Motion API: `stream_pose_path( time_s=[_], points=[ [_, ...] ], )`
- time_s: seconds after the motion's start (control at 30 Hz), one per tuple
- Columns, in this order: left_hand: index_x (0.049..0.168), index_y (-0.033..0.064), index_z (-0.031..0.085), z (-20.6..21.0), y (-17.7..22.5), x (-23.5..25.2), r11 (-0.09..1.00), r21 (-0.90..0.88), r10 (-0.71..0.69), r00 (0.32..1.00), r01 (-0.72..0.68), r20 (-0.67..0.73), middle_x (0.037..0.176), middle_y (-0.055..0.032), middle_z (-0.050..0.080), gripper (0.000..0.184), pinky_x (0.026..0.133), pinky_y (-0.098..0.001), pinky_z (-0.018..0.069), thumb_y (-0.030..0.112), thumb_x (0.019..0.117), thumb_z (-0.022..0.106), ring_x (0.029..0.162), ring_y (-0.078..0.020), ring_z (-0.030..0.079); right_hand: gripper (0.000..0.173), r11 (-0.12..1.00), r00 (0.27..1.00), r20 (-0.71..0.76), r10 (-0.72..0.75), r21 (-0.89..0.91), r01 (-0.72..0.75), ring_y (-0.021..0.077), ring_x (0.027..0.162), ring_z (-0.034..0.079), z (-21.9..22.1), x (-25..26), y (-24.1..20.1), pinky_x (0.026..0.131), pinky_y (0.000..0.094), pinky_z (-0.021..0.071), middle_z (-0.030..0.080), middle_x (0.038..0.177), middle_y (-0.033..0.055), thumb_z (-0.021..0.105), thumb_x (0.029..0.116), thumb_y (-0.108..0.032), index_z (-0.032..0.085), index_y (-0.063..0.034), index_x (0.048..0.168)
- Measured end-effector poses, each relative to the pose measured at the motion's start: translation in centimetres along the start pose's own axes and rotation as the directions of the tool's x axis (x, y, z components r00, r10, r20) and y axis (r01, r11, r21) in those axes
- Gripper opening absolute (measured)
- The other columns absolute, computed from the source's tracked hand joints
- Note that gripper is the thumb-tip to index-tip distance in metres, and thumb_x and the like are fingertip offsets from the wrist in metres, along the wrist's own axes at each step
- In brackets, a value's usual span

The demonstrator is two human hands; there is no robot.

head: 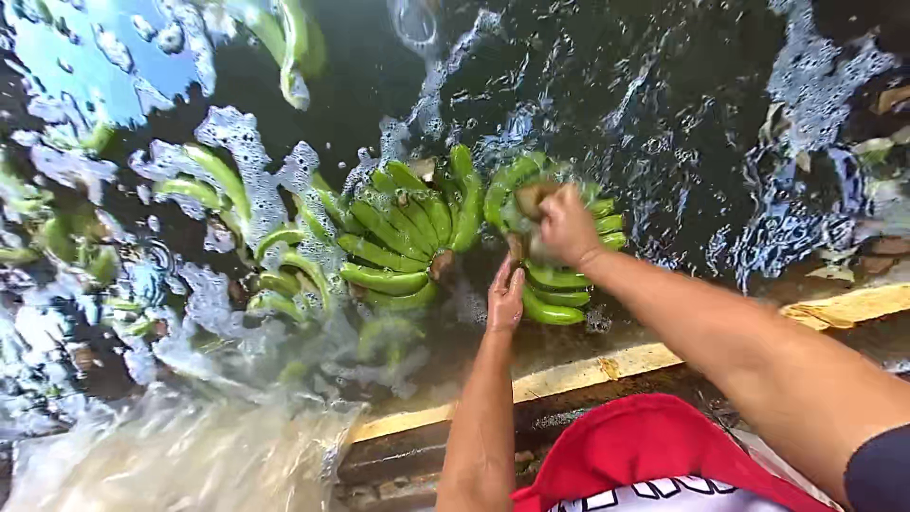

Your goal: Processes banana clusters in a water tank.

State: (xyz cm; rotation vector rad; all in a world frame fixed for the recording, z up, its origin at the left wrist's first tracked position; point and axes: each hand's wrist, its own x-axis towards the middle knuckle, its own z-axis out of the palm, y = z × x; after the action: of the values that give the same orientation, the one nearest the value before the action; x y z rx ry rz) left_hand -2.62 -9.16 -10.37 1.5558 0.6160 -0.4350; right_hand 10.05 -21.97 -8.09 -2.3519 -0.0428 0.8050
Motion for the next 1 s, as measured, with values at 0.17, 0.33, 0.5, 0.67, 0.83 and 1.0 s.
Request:
stream_pose_path(
  time_s=[0.17,0.33,0.5,0.67,0.83,1.0],
  points=[
    [0.154,-0.0032,0.038,-1.1,-0.2,-1.3,0.956,0.250,-0.171,0.983,0.151,0.060,0.157,-0.0230,0.043,0.048,0.122,-0.0426,0.0319,0.017,0.1116,0.035,0.146,-0.0272,0.043,0.024,0.965,0.804,0.550,-0.226,0.015,0.261,0.0488,0.120,0.059,3.0,-9.0,4.9,0.099,0.0613,0.0499,0.055,0.135,0.0325,0.055,0.0993,-0.001,0.068,0.0059,0.118],
    [0.117,-0.0036,0.073,-1.4,2.2,-4.2,0.479,0.797,0.159,0.929,-0.368,0.333,0.119,-0.0251,0.070,0.032,0.104,-0.0599,0.0462,0.021,0.0982,0.065,0.118,-0.0447,0.064,0.017,0.902,0.913,0.222,-0.341,-0.198,0.385,0.0510,0.112,0.064,-3.4,-8.1,11.3,0.090,0.0659,0.0543,0.066,0.116,0.0308,0.065,0.0894,0.010,0.074,0.0048,0.103],
    [0.144,0.0096,0.059,-0.1,1.5,0.2,0.288,0.745,-0.087,0.758,-0.602,0.647,0.158,-0.0267,0.040,0.053,0.121,-0.0706,0.0107,0.010,0.0929,0.072,0.152,-0.0510,0.023,0.035,0.977,0.991,-0.088,0.104,-0.177,-0.118,0.0584,0.130,0.048,-12.5,-1.1,11.5,0.105,0.0721,0.0374,0.051,0.137,0.0407,0.051,0.1009,-0.002,0.061,0.0097,0.132],
    [0.140,0.0047,0.062,1.0,2.1,1.4,0.520,0.734,-0.115,0.816,-0.437,0.566,0.147,-0.0229,0.056,0.039,0.117,-0.0626,0.0301,0.017,0.1030,0.059,0.142,-0.0432,0.046,0.048,0.786,0.871,-0.012,0.491,0.436,-0.438,0.0351,0.126,0.055,-13.8,-1.2,13.9,0.104,0.0533,0.0448,0.050,0.146,0.0264,0.044,0.1059,-0.006,0.039,-0.0021,0.154],
    [0.126,-0.0053,0.061,0.1,3.4,2.7,0.907,0.417,-0.235,0.895,0.061,0.380,0.109,-0.0237,0.066,0.029,0.092,-0.0522,0.0514,0.014,0.1058,0.055,0.100,-0.0325,0.064,0.047,0.525,0.752,0.087,0.653,0.663,-0.533,0.0243,0.113,0.059,-9.9,-3.1,13.8,0.097,0.0438,0.0491,0.055,0.135,0.0183,0.033,0.1130,-0.032,0.038,-0.0045,0.151],
    [0.144,-0.0014,0.050,4.6,2.8,3.5,0.891,0.067,-0.452,0.890,0.449,0.055,0.137,-0.0245,0.058,0.042,0.104,-0.0532,0.0473,0.024,0.1099,0.048,0.124,-0.0333,0.058,0.049,0.817,0.901,-0.078,0.427,0.461,-0.347,0.0341,0.132,0.054,-2.8,-5.2,8.0,0.113,0.0446,0.0426,0.053,0.142,0.0293,0.052,0.1077,-0.020,0.043,0.0103,0.146]
  ],
)
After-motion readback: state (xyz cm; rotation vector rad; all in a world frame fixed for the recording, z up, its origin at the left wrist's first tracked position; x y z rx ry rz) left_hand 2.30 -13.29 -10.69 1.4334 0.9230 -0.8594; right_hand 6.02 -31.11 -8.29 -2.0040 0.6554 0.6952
